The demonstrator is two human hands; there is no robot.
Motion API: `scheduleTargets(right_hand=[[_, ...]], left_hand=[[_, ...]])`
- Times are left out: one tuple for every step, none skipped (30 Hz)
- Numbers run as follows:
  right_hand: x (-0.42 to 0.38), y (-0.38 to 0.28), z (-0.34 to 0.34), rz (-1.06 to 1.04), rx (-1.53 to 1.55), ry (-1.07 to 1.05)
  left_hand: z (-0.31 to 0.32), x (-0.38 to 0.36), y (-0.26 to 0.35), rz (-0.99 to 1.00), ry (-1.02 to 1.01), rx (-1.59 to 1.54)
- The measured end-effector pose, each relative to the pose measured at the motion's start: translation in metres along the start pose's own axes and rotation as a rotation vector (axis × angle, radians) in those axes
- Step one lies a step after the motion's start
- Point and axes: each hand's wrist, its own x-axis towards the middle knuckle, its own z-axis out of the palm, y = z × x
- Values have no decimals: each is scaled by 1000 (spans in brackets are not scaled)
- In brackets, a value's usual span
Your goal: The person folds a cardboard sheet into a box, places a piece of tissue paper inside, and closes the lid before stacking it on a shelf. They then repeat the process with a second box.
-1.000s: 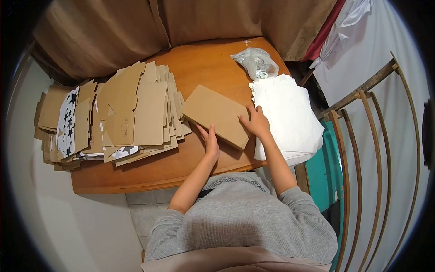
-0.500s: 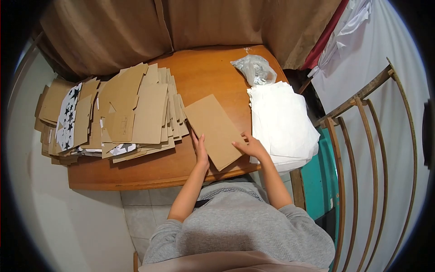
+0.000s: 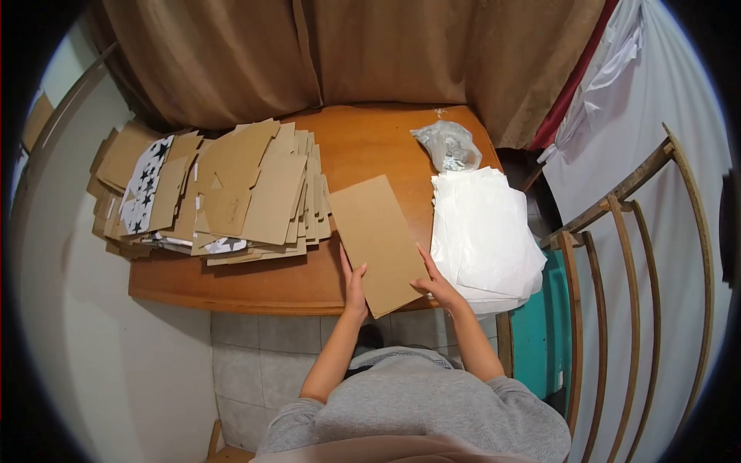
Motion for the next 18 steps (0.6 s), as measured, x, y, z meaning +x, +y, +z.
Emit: scheduleTargets(right_hand=[[-7, -3, -1, -3, -3, -11], [-13, -4, -2, -27, 7, -42], [-19, -7, 0, -51, 18, -74], [-25, -8, 2, -51, 16, -87], [-29, -9, 7, -63, 1, -56], [-32, -11, 13, -72, -14, -26], [-36, -14, 20, -67, -18, -49], [-36, -17, 27, -96, 1, -57], [-37, -20, 33, -124, 21, -69], [-36, -21, 39, -117, 19, -101], [-34, -22, 46, -131, 20, -137], [-33, -23, 54, -144, 23, -175], [-32, -24, 63, -138, 23, -212], [-32, -26, 73, -169, 1, -234], [-32, -28, 83, -201, -21, -256], [-32, -29, 95, -193, -29, -271], [-32, -30, 106, -190, -31, -307], [-31, -30, 118, -167, -2, -333]], left_hand=[[10, -8, 12, 14, 5, -49], [16, -16, 21, 27, 9, -52], [20, -23, 30, 55, 9, -43], [20, -31, 36, 80, 15, -33], [16, -36, 40, 93, 26, -34], [11, -43, 44, 135, 17, 3], [7, -51, 48, 175, 12, 41], [2, -60, 50, 188, 35, 38], [-1, -71, 56, 188, 2, 35], [-5, -82, 62, 191, -28, 34], [-8, -92, 68, 210, 2, 33], [-11, -103, 74, 245, 28, 69], [-16, -112, 80, 280, 56, 107], [-22, -119, 85, 300, 88, 107], [-27, -127, 90, 334, 113, 115], [-33, -134, 95, 366, 137, 122], [-40, -141, 100, 386, 167, 121], [-47, -148, 106, 412, 189, 125]])
